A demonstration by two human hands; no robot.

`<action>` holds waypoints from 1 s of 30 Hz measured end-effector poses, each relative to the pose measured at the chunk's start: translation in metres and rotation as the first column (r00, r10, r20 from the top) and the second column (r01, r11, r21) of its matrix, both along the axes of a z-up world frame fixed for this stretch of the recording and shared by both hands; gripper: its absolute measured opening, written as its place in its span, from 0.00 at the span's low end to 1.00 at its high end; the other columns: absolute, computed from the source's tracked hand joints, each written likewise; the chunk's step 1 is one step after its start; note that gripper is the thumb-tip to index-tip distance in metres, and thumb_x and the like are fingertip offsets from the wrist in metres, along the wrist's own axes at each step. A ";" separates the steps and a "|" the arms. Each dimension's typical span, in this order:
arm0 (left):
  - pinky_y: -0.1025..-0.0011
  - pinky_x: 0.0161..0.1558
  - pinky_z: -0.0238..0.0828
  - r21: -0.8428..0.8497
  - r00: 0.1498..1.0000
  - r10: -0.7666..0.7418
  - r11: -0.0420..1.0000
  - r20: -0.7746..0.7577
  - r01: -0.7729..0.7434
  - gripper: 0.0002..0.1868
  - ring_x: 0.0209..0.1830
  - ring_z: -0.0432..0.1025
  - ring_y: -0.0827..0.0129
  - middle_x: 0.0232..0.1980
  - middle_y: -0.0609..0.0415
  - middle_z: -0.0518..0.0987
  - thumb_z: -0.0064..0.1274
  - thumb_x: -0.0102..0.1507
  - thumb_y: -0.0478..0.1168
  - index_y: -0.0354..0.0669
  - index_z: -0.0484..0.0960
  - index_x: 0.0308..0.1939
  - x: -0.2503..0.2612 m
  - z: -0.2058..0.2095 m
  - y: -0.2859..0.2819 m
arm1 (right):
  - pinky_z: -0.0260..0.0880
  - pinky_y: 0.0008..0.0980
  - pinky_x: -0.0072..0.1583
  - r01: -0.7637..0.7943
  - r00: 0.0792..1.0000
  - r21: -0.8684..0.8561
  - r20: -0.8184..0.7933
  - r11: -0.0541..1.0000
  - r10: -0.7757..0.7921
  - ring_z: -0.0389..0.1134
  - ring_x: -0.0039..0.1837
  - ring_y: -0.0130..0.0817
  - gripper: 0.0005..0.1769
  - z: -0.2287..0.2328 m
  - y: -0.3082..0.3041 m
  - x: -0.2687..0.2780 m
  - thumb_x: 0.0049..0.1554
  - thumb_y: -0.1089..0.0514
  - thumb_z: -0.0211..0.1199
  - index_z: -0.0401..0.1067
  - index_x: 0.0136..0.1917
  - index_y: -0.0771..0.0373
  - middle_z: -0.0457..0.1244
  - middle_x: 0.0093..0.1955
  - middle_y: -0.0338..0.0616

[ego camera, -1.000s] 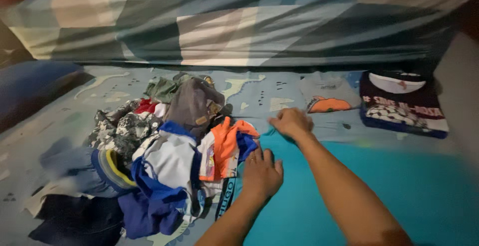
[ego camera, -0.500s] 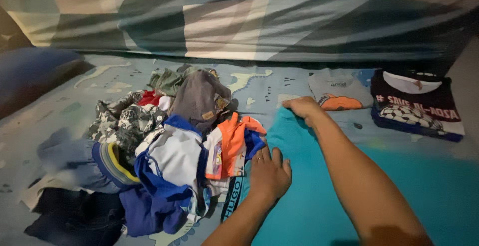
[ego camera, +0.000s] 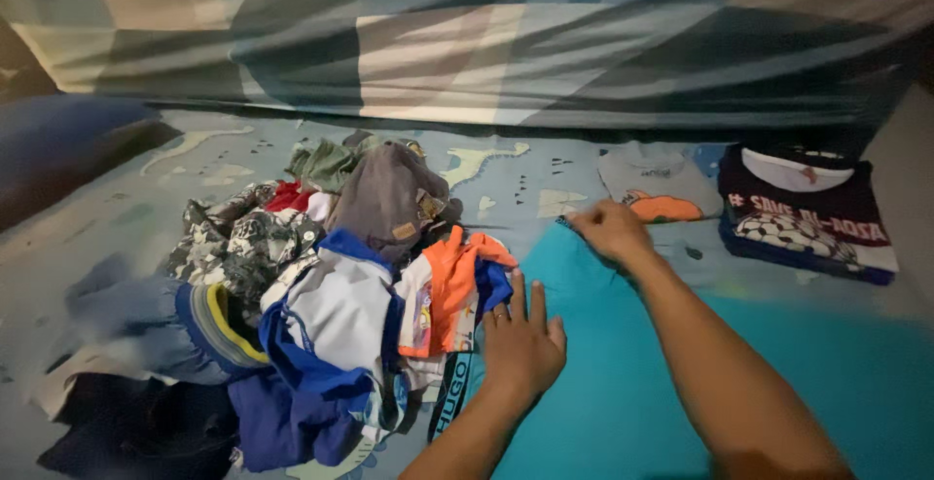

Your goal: The person folds a teal short-sleeved shirt on a bed, smoothing and aligning the fabric before folding it into a compact rectangle. They then pick up a gray shirt from a pile of clothes and begin to unfold it.

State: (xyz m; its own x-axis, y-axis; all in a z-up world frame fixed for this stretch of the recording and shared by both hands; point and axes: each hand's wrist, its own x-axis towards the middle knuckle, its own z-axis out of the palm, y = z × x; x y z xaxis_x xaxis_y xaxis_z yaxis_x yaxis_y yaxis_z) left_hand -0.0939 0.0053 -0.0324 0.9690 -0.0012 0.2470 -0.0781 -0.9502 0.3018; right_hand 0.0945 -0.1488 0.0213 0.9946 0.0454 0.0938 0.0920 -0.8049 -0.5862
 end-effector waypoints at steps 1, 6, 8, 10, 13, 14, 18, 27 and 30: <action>0.44 0.66 0.50 0.005 1.000 0.004 1.000 0.017 -0.004 0.36 0.65 0.61 0.34 0.81 0.30 0.48 0.40 0.68 0.54 0.37 0.59 0.76 0.001 0.000 0.001 | 0.72 0.47 0.57 0.004 0.997 -0.073 -0.071 0.997 -0.010 0.73 0.56 0.53 0.38 0.005 -0.009 -0.001 0.52 0.28 0.66 0.79 0.53 0.67 0.70 0.54 0.58; 0.45 0.67 0.49 0.025 0.998 0.029 0.999 0.050 -0.031 0.39 0.68 0.59 0.34 0.79 0.28 0.48 0.41 0.67 0.56 0.35 0.58 0.75 0.003 -0.003 0.000 | 0.61 0.61 0.61 -0.103 0.935 -0.427 -0.351 0.898 -0.059 0.71 0.58 0.52 0.40 0.014 -0.040 -0.017 0.52 0.26 0.68 0.81 0.45 0.69 0.70 0.53 0.58; 0.45 0.68 0.48 -0.009 0.998 0.032 0.999 -0.062 -0.032 0.39 0.69 0.59 0.35 0.81 0.26 0.45 0.39 0.67 0.56 0.37 0.55 0.77 0.005 -0.002 -0.001 | 0.69 0.54 0.57 -0.128 0.954 -0.283 -0.296 0.951 0.041 0.73 0.56 0.53 0.33 0.012 -0.039 -0.024 0.50 0.33 0.70 0.78 0.44 0.69 0.71 0.50 0.59; 0.45 0.68 0.47 0.001 0.997 0.045 0.999 -0.056 -0.045 0.40 0.71 0.57 0.34 0.79 0.24 0.46 0.38 0.67 0.57 0.37 0.55 0.77 0.008 -0.004 -0.001 | 0.72 0.51 0.54 -0.073 0.987 -0.162 -0.155 0.984 0.048 0.74 0.54 0.55 0.29 0.008 -0.043 -0.036 0.49 0.39 0.71 0.74 0.46 0.67 0.71 0.48 0.59; 0.42 0.67 0.47 0.040 0.995 0.034 0.998 0.097 -0.038 0.40 0.71 0.55 0.28 0.75 0.21 0.48 0.40 0.66 0.58 0.35 0.57 0.74 0.009 -0.009 0.001 | 0.70 0.53 0.53 0.065 0.995 -0.028 0.078 0.997 -0.063 0.72 0.52 0.57 0.30 0.001 -0.039 -0.061 0.50 0.41 0.70 0.68 0.56 0.65 0.70 0.47 0.57; 0.41 0.66 0.47 0.059 0.984 0.024 0.998 0.178 -0.035 0.40 0.70 0.55 0.26 0.74 0.19 0.49 0.41 0.65 0.58 0.34 0.59 0.73 0.012 -0.008 0.002 | 0.70 0.53 0.54 0.081 0.991 -0.006 0.111 0.997 -0.080 0.71 0.52 0.57 0.33 0.001 -0.038 -0.071 0.52 0.40 0.69 0.67 0.60 0.65 0.70 0.47 0.57; 0.41 0.68 0.53 -0.195 0.973 0.037 0.977 -0.227 -0.083 0.37 0.69 0.59 0.29 0.75 0.23 0.52 0.38 0.67 0.56 0.38 0.58 0.75 0.036 -0.004 0.014 | 0.67 0.52 0.60 0.096 0.956 -0.116 0.289 0.989 -0.059 0.67 0.60 0.54 0.28 0.012 -0.046 -0.111 0.59 0.38 0.64 0.71 0.58 0.64 0.67 0.56 0.57; 0.55 0.64 0.69 -0.287 0.874 0.220 0.886 -0.433 -0.365 0.23 0.65 0.73 0.47 0.63 0.38 0.78 0.54 0.60 0.44 0.45 0.80 0.59 0.086 0.027 0.046 | 0.34 0.71 0.72 -0.063 0.992 -0.527 -0.129 0.848 -0.007 0.37 0.81 0.55 0.41 0.001 -0.102 -0.192 0.62 0.28 0.40 0.48 0.80 0.52 0.39 0.82 0.53; 0.53 0.61 0.70 -0.326 0.881 0.269 0.854 -0.390 -0.405 0.24 0.63 0.73 0.46 0.61 0.40 0.79 0.52 0.60 0.42 0.48 0.76 0.61 0.090 0.035 0.040 | 0.26 0.67 0.78 -0.061 0.966 -0.527 -0.245 0.848 -0.082 0.30 0.85 0.50 0.46 0.000 -0.132 -0.196 0.61 0.23 0.28 0.38 0.84 0.46 0.32 0.86 0.48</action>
